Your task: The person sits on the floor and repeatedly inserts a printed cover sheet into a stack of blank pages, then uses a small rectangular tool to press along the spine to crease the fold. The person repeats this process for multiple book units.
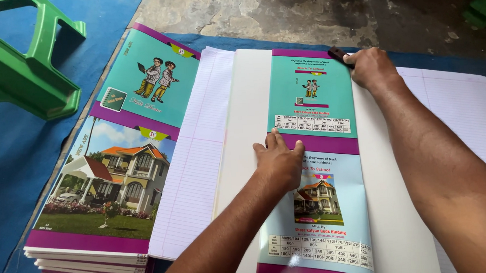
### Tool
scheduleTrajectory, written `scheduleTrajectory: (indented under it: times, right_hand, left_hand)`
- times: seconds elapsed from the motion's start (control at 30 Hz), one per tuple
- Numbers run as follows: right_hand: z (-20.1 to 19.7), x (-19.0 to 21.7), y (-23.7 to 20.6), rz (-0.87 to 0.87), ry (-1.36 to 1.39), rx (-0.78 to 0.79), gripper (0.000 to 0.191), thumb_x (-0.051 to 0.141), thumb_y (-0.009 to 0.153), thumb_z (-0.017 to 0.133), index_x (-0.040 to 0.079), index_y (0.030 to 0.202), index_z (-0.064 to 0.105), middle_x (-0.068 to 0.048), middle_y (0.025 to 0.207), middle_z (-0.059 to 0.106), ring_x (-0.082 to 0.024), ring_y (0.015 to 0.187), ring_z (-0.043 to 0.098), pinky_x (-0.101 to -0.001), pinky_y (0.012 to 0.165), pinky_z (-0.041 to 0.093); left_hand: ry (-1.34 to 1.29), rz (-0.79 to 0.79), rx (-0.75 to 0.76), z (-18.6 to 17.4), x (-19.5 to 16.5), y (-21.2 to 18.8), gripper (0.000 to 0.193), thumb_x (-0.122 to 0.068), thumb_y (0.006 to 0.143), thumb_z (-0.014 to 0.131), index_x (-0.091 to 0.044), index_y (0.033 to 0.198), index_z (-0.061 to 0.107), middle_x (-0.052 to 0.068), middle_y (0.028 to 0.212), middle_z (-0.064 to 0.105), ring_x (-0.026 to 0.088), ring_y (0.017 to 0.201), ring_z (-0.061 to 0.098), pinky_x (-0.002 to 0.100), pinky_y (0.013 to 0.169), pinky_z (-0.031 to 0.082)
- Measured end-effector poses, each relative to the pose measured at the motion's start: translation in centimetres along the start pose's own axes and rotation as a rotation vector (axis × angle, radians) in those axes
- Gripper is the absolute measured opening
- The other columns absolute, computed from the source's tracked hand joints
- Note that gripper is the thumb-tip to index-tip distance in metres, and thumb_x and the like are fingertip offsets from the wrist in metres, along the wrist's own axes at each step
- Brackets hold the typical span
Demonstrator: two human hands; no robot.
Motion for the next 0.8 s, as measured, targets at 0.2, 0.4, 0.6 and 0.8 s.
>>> scheduleTrajectory:
  times: [0.2,0.4,0.6,0.8]
  right_hand:
    - [0.0,-0.6,-2.5,0.022,0.072,0.03,0.049,0.012,0.093,0.073,0.037,0.135,0.066,-0.01,0.127,0.07,-0.028,0.108,0.07,-0.041,0.097,0.055]
    - [-0.5,-0.6,-6.2,0.003,0.097,0.042,0.045,0.007,0.095,0.069,0.029,0.135,0.069,-0.015,0.117,0.074,-0.028,0.103,0.072,-0.0408,0.095,0.057]
    - [-0.5,-0.4,-10.4,0.006,0.151,0.057,0.048,0.004,0.092,0.069,0.027,0.135,0.068,-0.015,0.116,0.074,-0.028,0.099,0.073,-0.0391,0.094,0.057]
    - [-0.8,0.3,-14.7,-0.009,0.163,0.074,0.049,0.002,0.091,0.068,0.026,0.134,0.069,-0.015,0.118,0.074,-0.027,0.099,0.074,-0.0379,0.096,0.057]
  left_hand:
    - [-0.003,-0.017,0.029,0.1,-0.1,-0.4,0.08,-0.01,0.09,0.064,-0.023,0.16,0.028,0.036,0.163,0.012,0.045,0.154,0.008,0.069,0.116,0.02]
    - [-0.001,-0.023,0.046,0.3,-0.1,-1.2,0.087,-0.011,0.088,0.067,-0.027,0.162,0.024,0.033,0.165,0.008,0.044,0.156,0.005,0.07,0.118,0.015]
    - [0.011,-0.048,0.056,0.6,-0.2,-1.6,0.091,-0.013,0.087,0.071,-0.031,0.162,0.023,0.029,0.167,0.006,0.041,0.157,0.004,0.07,0.119,0.015]
    - [0.017,-0.071,0.043,1.0,0.4,-2.3,0.096,-0.016,0.083,0.077,-0.04,0.161,0.025,0.023,0.17,0.007,0.035,0.157,0.008,0.067,0.118,0.02]
Point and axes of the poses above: each hand's wrist, its own y-axis towards the middle knuckle, its own z-axis out of the palm, x = y × z, the point moved 10 cm from there along y, towards the middle knuckle
